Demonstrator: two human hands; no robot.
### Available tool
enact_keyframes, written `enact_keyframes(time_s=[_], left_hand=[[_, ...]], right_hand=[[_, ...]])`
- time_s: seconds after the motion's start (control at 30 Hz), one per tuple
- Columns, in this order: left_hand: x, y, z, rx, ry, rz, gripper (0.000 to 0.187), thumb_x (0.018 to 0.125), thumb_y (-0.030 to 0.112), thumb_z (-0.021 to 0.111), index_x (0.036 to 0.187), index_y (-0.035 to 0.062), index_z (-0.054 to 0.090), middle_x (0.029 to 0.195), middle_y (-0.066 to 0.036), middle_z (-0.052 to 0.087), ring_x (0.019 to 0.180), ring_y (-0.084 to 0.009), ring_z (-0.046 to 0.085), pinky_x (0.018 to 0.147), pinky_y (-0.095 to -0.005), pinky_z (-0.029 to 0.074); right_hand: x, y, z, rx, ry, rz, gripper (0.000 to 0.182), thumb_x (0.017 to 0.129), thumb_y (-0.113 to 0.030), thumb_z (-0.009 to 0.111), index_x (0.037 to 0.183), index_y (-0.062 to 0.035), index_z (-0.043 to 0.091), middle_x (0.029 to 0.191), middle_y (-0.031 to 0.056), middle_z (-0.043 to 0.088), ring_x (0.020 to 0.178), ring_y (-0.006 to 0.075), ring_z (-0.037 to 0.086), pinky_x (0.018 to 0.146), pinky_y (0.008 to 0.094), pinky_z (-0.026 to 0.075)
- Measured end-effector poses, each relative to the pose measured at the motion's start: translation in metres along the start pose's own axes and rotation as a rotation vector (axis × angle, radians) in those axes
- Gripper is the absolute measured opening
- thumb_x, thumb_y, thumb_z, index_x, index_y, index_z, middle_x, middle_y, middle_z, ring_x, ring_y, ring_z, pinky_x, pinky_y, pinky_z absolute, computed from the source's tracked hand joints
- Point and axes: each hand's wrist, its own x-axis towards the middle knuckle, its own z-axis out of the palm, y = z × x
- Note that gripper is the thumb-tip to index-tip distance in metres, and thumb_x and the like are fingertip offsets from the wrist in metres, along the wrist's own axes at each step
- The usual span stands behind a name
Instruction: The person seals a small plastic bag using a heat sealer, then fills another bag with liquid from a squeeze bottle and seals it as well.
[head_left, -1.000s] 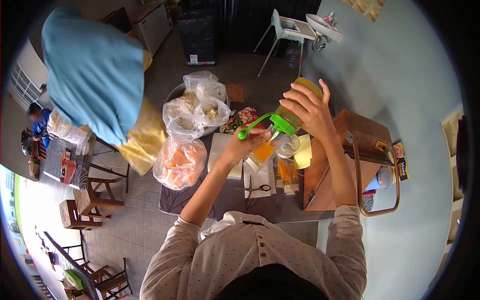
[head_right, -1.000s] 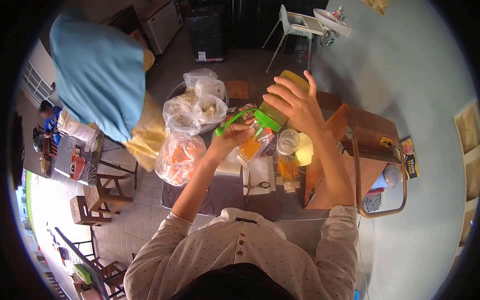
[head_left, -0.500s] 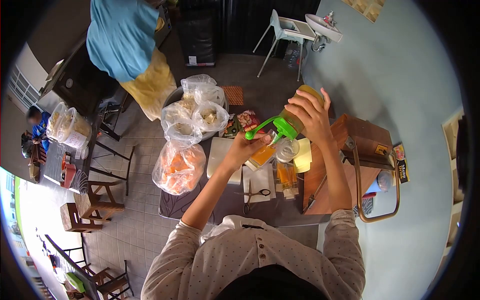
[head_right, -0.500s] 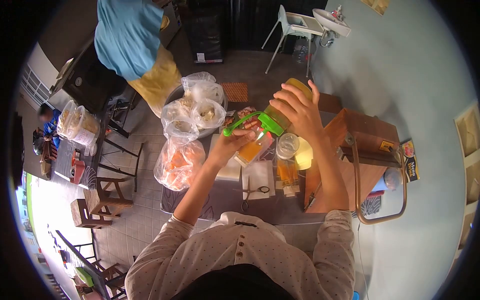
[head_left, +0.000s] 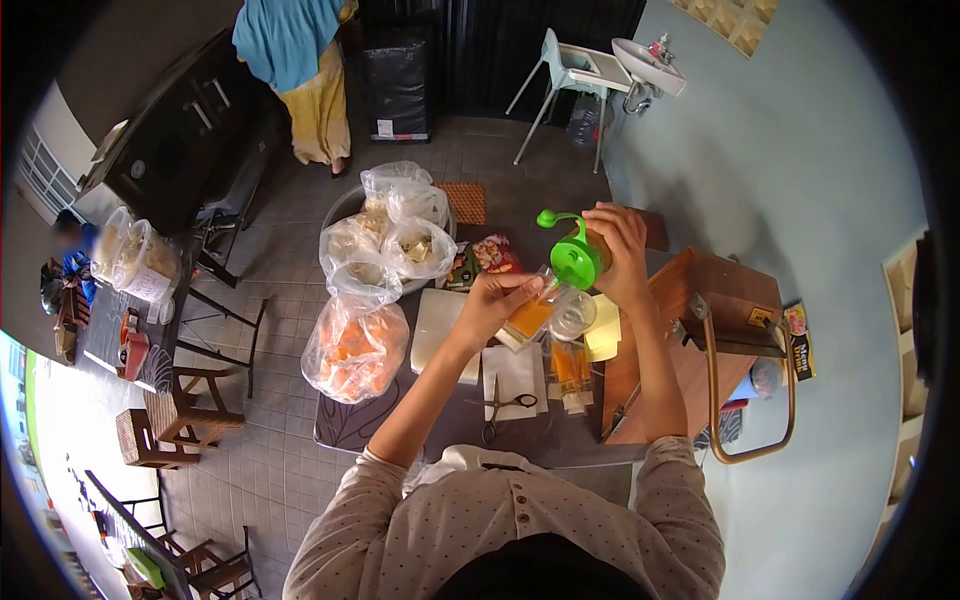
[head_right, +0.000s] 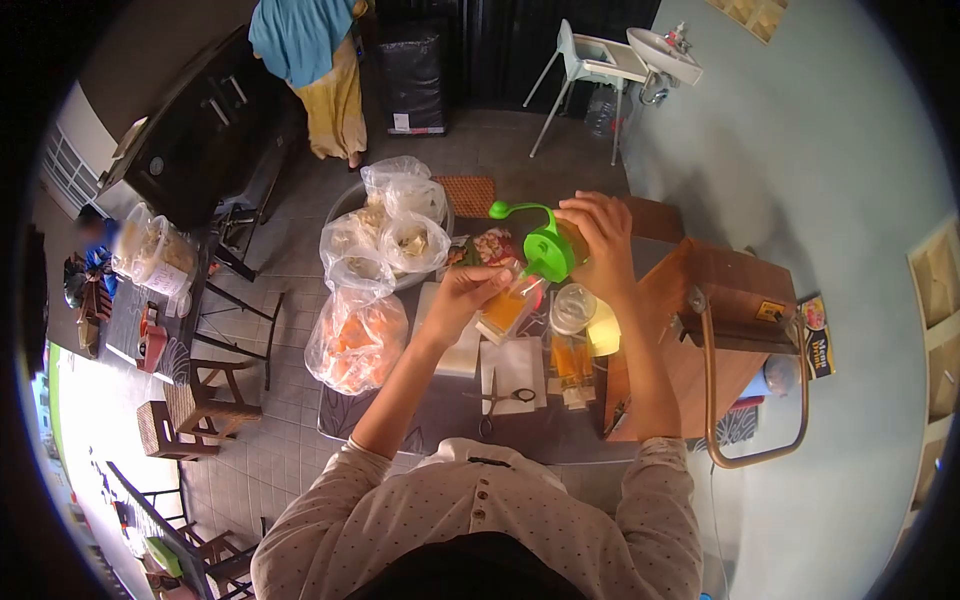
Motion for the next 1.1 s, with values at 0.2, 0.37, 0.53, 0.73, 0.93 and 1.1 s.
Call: enact_keyframes(time_s=[0.2,0.37,0.53,0.73,0.93,1.1], left_hand=[[0.01,-0.002,-0.002,-0.073,0.083,0.069,0.025,0.084,0.019,0.058,0.096,-0.0017,0.063,0.08,-0.002,0.062,0.07,-0.0044,0.053,0.063,-0.0187,0.044],[0.016,-0.012,-0.013,-0.003,0.221,0.111,0.024,0.084,0.018,0.058,0.098,-0.0015,0.062,0.086,-0.003,0.063,0.075,-0.0056,0.054,0.068,-0.0191,0.044],[0.015,-0.015,-0.026,0.001,0.306,0.211,0.024,0.085,0.016,0.056,0.099,-0.0031,0.061,0.089,-0.004,0.063,0.079,-0.0077,0.055,0.072,-0.0207,0.044],[0.012,-0.019,-0.045,0.001,0.41,0.24,0.026,0.086,0.018,0.054,0.102,-0.0022,0.06,0.094,-0.005,0.062,0.084,-0.0101,0.055,0.074,-0.0234,0.045],[0.016,-0.021,-0.048,0.03,0.457,0.359,0.026,0.086,0.017,0.054,0.103,-0.002,0.06,0.094,-0.008,0.062,0.083,-0.0109,0.056,0.072,-0.0237,0.047],[0.018,-0.026,-0.036,0.011,0.47,0.419,0.026,0.086,0.017,0.055,0.101,-0.0032,0.06,0.092,-0.007,0.062,0.081,-0.0107,0.056,0.072,-0.0229,0.046]], right_hand=[[-0.015,0.003,0.036,0.372,0.053,0.299,0.05,0.053,-0.014,0.077,0.097,-0.0068,0.054,0.1,0.0102,0.052,0.096,0.0257,0.051,0.078,0.0338,0.041],[-0.046,0.04,0.116,0.87,0.191,0.667,0.052,0.053,-0.016,0.079,0.096,-0.0036,0.053,0.09,0.0091,0.056,0.084,0.0235,0.056,0.075,0.033,0.044],[-0.098,0.097,0.217,0.385,0.234,0.86,0.056,0.045,-0.019,0.08,0.093,-0.0051,0.053,0.087,0.0119,0.059,0.082,0.0279,0.058,0.074,0.0359,0.044],[-0.141,0.117,0.265,0.154,0.221,1.085,0.063,0.038,-0.017,0.081,0.093,-0.0032,0.053,0.088,0.0132,0.06,0.083,0.0302,0.058,0.074,0.0371,0.045],[-0.153,0.101,0.249,0.35,0.157,1.206,0.065,0.039,-0.016,0.08,0.095,-0.0024,0.051,0.087,0.0124,0.06,0.083,0.0289,0.058,0.075,0.036,0.045],[-0.103,0.051,0.197,0.483,0.356,1.197,0.063,0.062,-0.013,0.071,0.118,0.0,0.042,0.109,0.0089,0.051,0.099,0.0216,0.05,0.085,0.0306,0.039]])
